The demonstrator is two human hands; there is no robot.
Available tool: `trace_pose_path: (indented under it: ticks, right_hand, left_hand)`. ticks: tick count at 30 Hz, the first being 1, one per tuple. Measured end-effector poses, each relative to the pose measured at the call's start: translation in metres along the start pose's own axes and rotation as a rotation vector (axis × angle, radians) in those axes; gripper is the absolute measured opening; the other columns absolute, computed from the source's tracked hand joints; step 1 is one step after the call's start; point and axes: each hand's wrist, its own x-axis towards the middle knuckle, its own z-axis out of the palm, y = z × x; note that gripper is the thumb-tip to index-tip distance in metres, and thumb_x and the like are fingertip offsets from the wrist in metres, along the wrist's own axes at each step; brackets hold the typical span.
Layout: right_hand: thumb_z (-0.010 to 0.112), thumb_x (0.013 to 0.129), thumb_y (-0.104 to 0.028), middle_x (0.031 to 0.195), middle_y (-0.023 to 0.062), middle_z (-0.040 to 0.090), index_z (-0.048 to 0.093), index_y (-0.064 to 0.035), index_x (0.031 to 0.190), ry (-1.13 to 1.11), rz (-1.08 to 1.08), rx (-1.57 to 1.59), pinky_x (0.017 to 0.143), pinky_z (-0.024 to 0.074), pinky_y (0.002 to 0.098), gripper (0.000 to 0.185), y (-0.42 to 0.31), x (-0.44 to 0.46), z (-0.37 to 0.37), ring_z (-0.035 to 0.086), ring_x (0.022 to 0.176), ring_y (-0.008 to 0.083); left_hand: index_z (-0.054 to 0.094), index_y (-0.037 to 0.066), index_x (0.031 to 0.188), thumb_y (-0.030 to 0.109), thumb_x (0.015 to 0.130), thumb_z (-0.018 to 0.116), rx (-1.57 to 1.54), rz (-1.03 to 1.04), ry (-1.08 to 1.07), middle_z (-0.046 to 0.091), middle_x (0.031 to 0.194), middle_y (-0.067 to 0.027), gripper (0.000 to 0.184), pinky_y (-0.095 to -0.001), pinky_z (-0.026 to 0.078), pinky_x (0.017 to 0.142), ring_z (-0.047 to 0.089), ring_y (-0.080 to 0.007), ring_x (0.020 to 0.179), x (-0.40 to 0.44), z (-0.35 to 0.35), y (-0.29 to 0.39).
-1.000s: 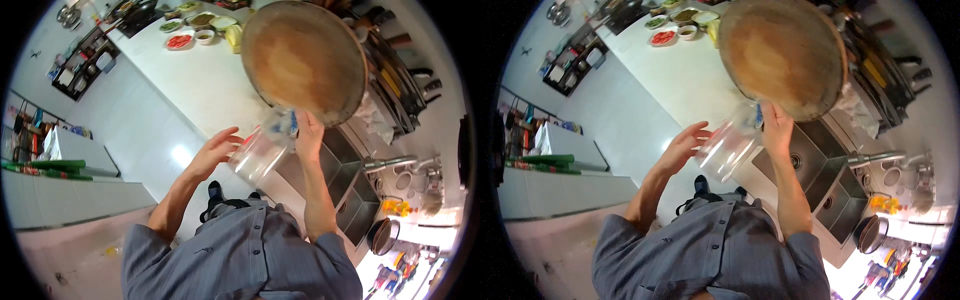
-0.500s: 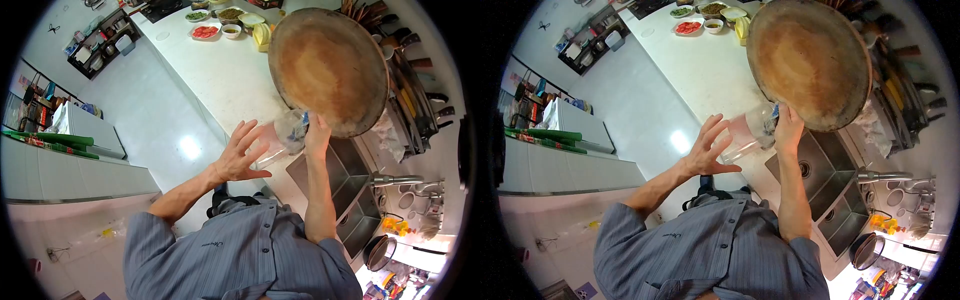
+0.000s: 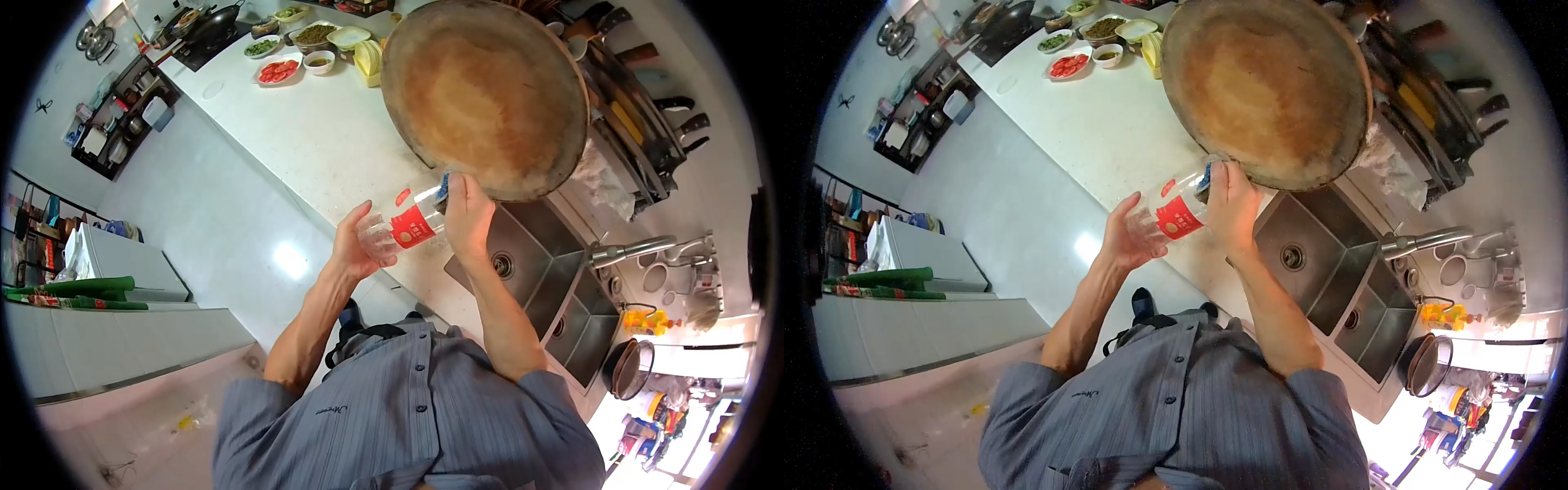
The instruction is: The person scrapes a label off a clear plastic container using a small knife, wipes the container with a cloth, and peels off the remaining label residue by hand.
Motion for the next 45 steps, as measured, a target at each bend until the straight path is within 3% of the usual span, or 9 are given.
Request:
trace_pose_path:
  ticks: [3,9,17,25,28,31,34,39,45]
  right_hand:
    - [0.058,0.107,-0.024,0.068,0.0002,0.055,0.064,0.0029,0.086,-0.044,0.087,0.031,0.061,0.0418,0.0308,0.035,0.012,0.006,-0.003,0.045,0.066,0.0087]
    - [0.057,0.108,-0.027,0.071,0.0076,0.053,0.062,0.0053,0.089,-0.06,0.324,0.208,0.067,0.0457,0.0349,0.037,0.011,0.02,-0.004,0.048,0.068,0.0151]
    - [0.06,0.107,-0.024,0.073,-0.0012,0.059,0.068,0.0039,0.088,-0.08,-0.035,0.075,0.064,0.0447,0.0286,0.034,-0.024,-0.002,-0.001,0.051,0.069,0.0079]
    - [0.063,0.106,-0.024,0.07,-0.0035,0.057,0.067,0.0015,0.084,-0.069,0.364,0.328,0.059,0.0407,0.0283,0.034,0.001,0.018,-0.004,0.047,0.065,0.0066]
    - [0.063,0.106,-0.024,0.07,-0.0022,0.059,0.068,0.0027,0.089,-0.055,0.353,0.354,0.06,0.0429,0.0285,0.032,-0.011,0.013,-0.004,0.048,0.065,0.0066]
    - [0.062,0.106,-0.027,0.068,0.0039,0.057,0.062,0.0032,0.08,-0.073,0.318,0.248,0.062,0.0451,0.0316,0.04,-0.036,0.004,-0.009,0.051,0.066,0.0103]
    - [0.063,0.104,-0.027,0.068,0.0052,0.059,0.062,0.0039,0.081,-0.057,0.029,0.018,0.063,0.0455,0.0315,0.038,-0.022,0.0,-0.009,0.051,0.068,0.0099]
    - [0.063,0.104,-0.025,0.066,0.0015,0.05,0.06,0.0037,0.081,-0.095,0.288,0.173,0.06,0.0403,0.0319,0.037,-0.012,0.019,-0.014,0.042,0.066,0.0099]
    - [0.061,0.106,-0.025,0.066,0.0005,0.05,0.06,0.0036,0.081,-0.083,0.355,0.226,0.06,0.0407,0.0316,0.037,-0.024,0.01,-0.008,0.043,0.066,0.0099]
  left_hand:
    - [0.037,0.01,0.154,0.052,0.088,0.074,0.005,0.05,0.202,0.049,0.142,-0.0196,0.086,-0.0515,0.055,0.09,0.06,-0.0366,0.117,-0.013,0.019,-0.004]
    - [0.029,0.008,0.157,0.016,0.066,0.095,1.294,1.379,0.077,0.038,0.153,-0.0218,0.112,-0.0419,0.058,0.089,0.047,-0.0344,0.137,-0.021,0.006,-0.019]
    - [0.042,0.009,0.15,0.059,0.101,0.049,-0.2,-0.084,-0.157,0.065,0.125,-0.0173,0.07,-0.0378,0.057,0.07,0.068,-0.0353,0.103,-0.008,-0.016,-0.006]
    - [0.023,0.01,0.161,0.006,0.087,0.074,1.361,1.313,0.134,0.031,0.159,-0.0166,0.09,-0.0478,0.055,0.099,0.044,-0.0313,0.141,-0.039,0.02,-0.014]
    - [0.032,0.008,0.154,0.029,0.083,0.083,1.216,1.27,0.099,0.043,0.147,-0.0211,0.09,-0.0495,0.058,0.089,0.056,-0.0369,0.124,-0.022,0.001,-0.018]
    - [0.041,0.01,0.147,0.055,0.087,0.071,-0.084,0.115,0.043,0.059,0.129,-0.0187,0.08,-0.0535,0.056,0.078,0.064,-0.0365,0.109,-0.009,-0.004,-0.008]
    - [0.046,0.009,0.146,0.063,0.093,0.059,-0.052,-0.011,0.03,0.063,0.124,-0.0179,0.077,-0.0494,0.055,0.08,0.065,-0.0347,0.1,-0.017,0.006,-0.01]
    - [0.022,0.01,0.162,0.038,0.064,0.1,1.09,1.102,0.063,0.027,0.162,-0.0198,0.129,-0.0538,0.047,0.108,0.035,-0.0366,0.149,-0.037,0.014,-0.019]
    - [0.03,0.012,0.157,0.023,0.069,0.093,1.233,1.444,0.091,0.036,0.152,-0.0243,0.108,-0.0496,0.056,0.096,0.043,-0.0373,0.139,-0.036,0.006,-0.037]
